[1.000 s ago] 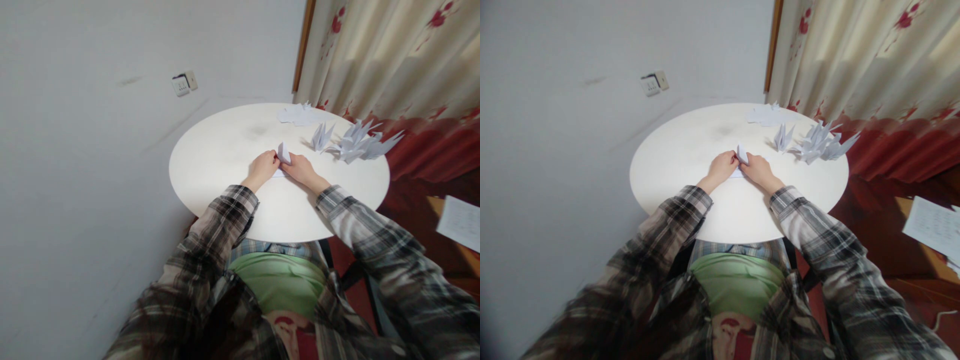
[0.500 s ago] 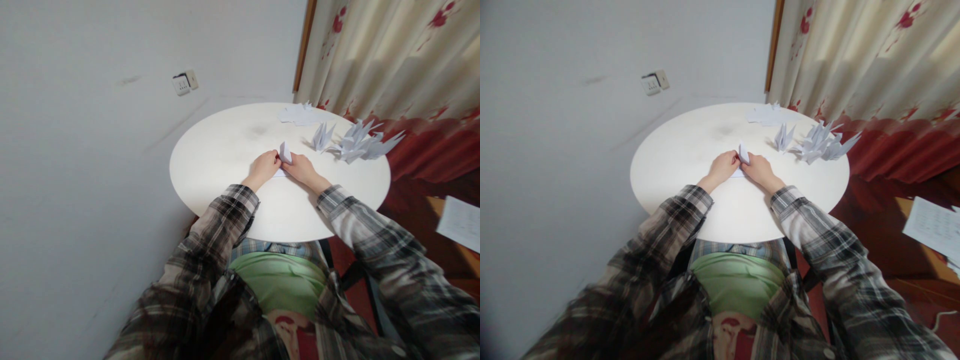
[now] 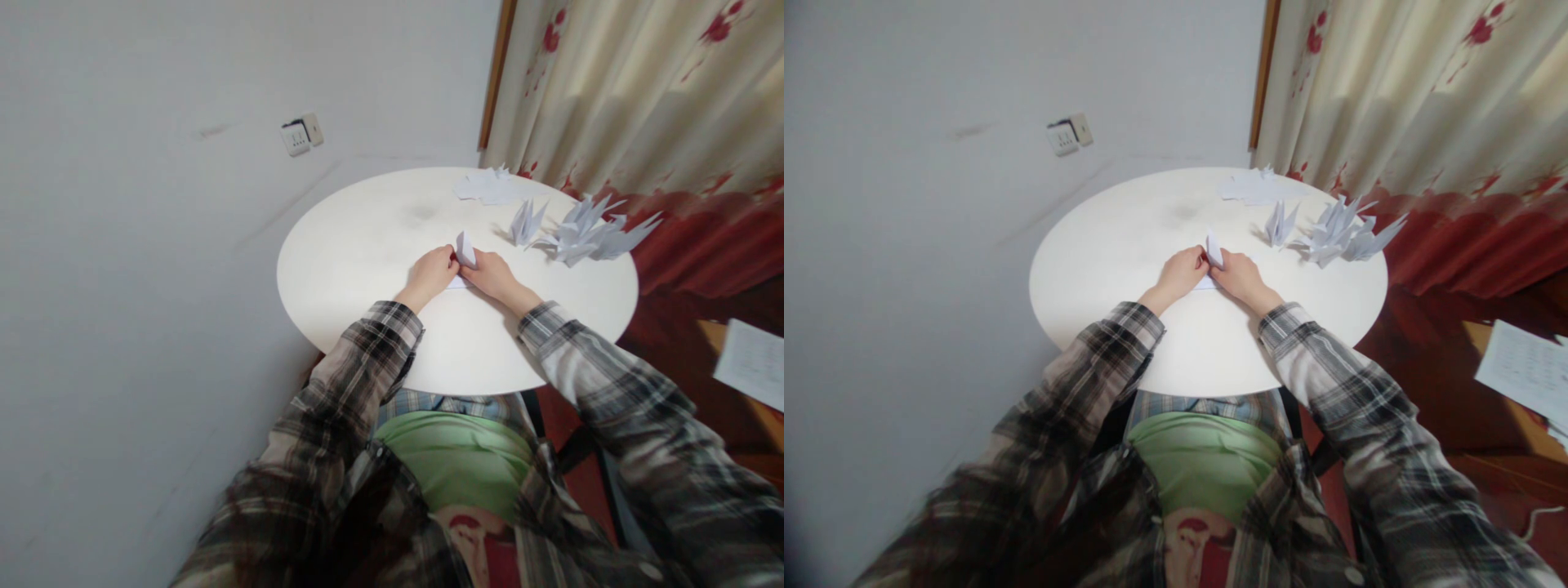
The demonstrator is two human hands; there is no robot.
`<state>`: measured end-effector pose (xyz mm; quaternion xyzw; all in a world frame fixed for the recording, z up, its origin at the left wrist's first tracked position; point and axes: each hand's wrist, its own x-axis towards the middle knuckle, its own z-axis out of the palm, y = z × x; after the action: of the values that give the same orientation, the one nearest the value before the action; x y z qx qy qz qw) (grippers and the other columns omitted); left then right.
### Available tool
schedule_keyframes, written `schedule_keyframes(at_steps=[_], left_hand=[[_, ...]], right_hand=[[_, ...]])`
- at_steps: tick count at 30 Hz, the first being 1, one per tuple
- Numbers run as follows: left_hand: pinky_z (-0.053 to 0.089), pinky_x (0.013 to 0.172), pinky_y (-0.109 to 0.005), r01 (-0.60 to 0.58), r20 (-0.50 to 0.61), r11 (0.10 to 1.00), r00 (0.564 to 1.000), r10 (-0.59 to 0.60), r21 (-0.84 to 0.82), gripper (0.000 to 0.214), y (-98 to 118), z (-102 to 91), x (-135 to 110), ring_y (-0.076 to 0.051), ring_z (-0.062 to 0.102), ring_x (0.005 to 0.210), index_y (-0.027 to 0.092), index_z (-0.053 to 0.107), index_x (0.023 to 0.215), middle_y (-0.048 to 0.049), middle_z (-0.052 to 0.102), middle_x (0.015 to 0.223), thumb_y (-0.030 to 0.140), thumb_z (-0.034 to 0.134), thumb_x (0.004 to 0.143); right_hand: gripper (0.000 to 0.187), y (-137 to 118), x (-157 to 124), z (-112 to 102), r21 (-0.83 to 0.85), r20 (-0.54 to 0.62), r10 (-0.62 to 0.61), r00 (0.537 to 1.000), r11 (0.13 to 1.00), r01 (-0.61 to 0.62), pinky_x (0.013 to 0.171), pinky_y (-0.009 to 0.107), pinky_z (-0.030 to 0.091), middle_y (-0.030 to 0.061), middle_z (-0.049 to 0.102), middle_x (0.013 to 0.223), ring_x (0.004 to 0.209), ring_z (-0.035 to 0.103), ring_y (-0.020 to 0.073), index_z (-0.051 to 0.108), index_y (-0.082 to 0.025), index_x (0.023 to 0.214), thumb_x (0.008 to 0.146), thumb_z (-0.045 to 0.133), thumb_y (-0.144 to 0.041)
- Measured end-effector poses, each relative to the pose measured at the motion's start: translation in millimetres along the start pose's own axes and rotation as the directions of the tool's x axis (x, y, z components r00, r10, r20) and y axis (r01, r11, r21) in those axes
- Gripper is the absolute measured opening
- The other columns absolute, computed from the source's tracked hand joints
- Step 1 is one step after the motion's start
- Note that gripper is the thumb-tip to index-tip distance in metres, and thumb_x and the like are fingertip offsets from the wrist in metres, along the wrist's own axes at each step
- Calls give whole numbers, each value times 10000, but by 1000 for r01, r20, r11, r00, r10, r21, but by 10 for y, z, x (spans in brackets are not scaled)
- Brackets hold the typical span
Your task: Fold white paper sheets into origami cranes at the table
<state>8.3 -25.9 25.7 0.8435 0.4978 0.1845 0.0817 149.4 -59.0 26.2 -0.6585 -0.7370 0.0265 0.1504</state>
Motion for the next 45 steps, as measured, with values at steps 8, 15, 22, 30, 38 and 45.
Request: schedule_keyframes(at_steps=[8,15,22,30,38,45], left_hand=[[440,762,-303,-19,-9,1000,1000,19,-6,220,-16,21,12,-211,615,957,175,578,1016,-100,670,1035,238,416,880],[440,753,-303,-50,-6,999,999,50,-2,231,-27,31,13,-208,622,955,164,561,1028,-102,670,1064,244,395,890],[444,752,-307,-66,-5,998,998,66,-1,232,-40,45,10,-207,621,947,160,555,1027,-105,668,1061,248,388,893],[449,767,-297,-79,-4,997,997,80,12,241,-41,58,8,-197,618,952,156,550,1043,-98,665,1053,246,386,890],[458,777,-305,-80,22,997,997,79,22,241,-7,23,-11,-205,621,960,153,547,1048,-102,661,1061,240,383,894],[459,754,-307,-88,9,996,996,88,20,241,-26,33,-7,-205,626,936,152,544,1041,-101,666,1047,239,380,889]], right_hand=[[368,9,6,3,-8,-1,-24,1000,1000,24,717,308,418,123,688,1049,909,634,264,584,-171,1135,864,408,-348],[370,10,7,-1,-3,5,-21,1000,1000,21,719,308,418,121,689,1053,913,634,265,581,-175,1146,864,420,-353],[374,29,20,18,-14,5,-27,1000,1000,28,715,306,414,128,688,1045,909,631,264,579,-162,1142,870,423,-366],[368,45,24,23,-10,2,-49,999,999,49,700,304,407,139,689,1026,890,634,264,586,-153,1114,872,419,-375],[366,60,22,20,-1,7,-48,999,999,48,700,306,404,136,688,1031,879,632,260,585,-156,1120,859,430,-361],[378,67,27,42,-6,-2,-61,998,998,61,701,309,403,140,688,1017,886,630,265,578,-152,1126,871,410,-375]])
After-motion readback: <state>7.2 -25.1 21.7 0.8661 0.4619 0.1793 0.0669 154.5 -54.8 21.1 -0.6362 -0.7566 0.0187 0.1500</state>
